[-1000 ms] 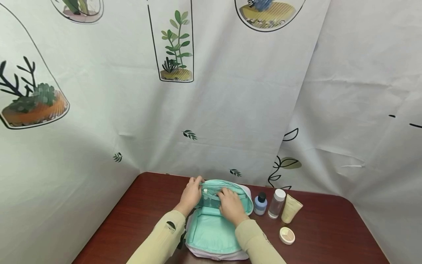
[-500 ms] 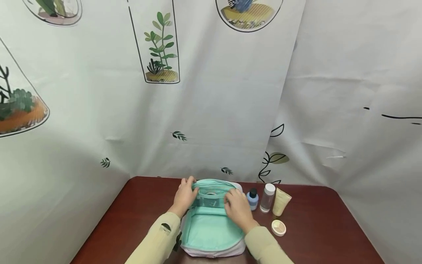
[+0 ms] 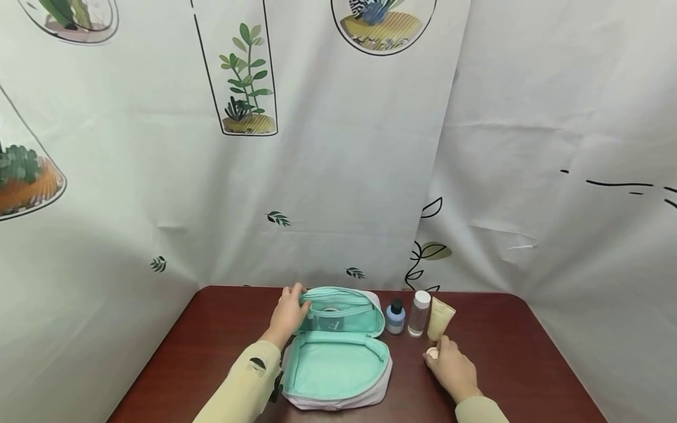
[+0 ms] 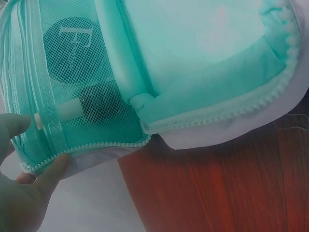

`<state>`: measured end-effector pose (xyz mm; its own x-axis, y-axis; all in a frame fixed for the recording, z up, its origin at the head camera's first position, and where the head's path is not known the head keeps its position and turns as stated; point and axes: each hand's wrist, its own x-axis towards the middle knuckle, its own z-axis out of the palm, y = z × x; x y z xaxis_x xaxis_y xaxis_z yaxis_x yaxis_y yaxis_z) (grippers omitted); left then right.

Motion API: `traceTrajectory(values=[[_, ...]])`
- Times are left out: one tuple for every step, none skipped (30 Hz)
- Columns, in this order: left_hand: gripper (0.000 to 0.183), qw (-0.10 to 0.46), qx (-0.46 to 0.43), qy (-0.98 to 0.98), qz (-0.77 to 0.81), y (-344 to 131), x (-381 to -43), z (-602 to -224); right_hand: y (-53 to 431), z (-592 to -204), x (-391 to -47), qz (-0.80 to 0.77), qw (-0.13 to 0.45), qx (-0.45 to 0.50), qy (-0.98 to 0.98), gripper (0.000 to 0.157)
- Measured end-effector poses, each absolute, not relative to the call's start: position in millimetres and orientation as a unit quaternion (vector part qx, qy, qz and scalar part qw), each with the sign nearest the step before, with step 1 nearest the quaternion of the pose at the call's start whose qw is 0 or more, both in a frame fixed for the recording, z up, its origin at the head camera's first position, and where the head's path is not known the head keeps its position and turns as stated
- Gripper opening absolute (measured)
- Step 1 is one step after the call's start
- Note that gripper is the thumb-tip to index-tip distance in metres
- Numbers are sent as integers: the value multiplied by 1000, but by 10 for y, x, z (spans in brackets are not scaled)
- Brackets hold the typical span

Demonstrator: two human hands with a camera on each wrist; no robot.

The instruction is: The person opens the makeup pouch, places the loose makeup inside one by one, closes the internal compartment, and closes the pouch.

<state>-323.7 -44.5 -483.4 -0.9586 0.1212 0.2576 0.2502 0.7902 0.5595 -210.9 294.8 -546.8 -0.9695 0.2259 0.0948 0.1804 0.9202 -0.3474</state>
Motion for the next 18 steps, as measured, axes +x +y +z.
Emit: traceTrajectory(values=[[23, 103, -98, -940, -309, -445, -3237, -4836, 2977, -5477, -2089, 175, 61, -116, -976, 45], [23, 104, -99, -940, -310, -445, -3237, -4838, 2998, -5477, -2072, 180, 53, -127, -974, 53], [23, 104, -101, -939, -312, -444, -3235, -4836, 3014, -5473, -2058, 185, 42, -136, -972, 60], [23, 103, -101, -938, -314, -450, -3236, -4834, 3020, -5463, -2060, 188, 32, -143, -971, 66], [23, 103, -99, -939, -314, -455, -3234, -4831, 3022, -5449, -2063, 190, 19, -147, -971, 71], [23, 102, -98, -939, -315, -460, -3237, -4835, 3023, -5439, -2069, 192, 6, -151, -970, 74], [23, 101, -97, -939, -315, -463, -3236, -4835, 3020, -5430, -2075, 193, -2, -154, -969, 76], [23, 100, -96, -939, -315, -464, -3235, -4836, 3015, -5424, -2079, 193, -8, -154, -969, 77], [23, 99, -95, -939, -315, -463, -3236, -4840, 3006, -5421, -2084, 195, -9, -153, -969, 77], [23, 98, -93, -940, -314, -461, -3236, -4843, 2997, -5423, -2090, 198, -6, -150, -969, 75], [23, 97, -90, -941, -313, -458, -3237, -4848, 2986, -5423, -2094, 202, 1, -145, -969, 74], [23, 97, -90, -941, -312, -452, -3239, -4854, 2975, -5428, -2098, 207, 9, -140, -968, 72], [23, 96, -88, -941, -313, -446, -3237, -4853, 2960, -5428, -2102, 212, 17, -133, -968, 70], [24, 95, -87, -941, -312, -439, -3238, -4856, 2939, -5421, -2103, 217, 26, -125, -968, 66], [24, 94, -86, -942, -312, -433, -3236, -4857, 2911, -5408, -2108, 223, 34, -117, -967, 61], [25, 93, -84, -942, -311, -427, -3234, -4856, 2875, -5384, -2115, 230, 38, -110, -966, 56], [26, 92, -82, -942, -311, -422, -3233, -4856, 2831, -5348, -2124, 235, 43, -100, -966, 53], [27, 92, -80, -942, -312, -418, -3230, -4851, 2779, -5301, -2135, 242, 46, -90, -965, 48]])
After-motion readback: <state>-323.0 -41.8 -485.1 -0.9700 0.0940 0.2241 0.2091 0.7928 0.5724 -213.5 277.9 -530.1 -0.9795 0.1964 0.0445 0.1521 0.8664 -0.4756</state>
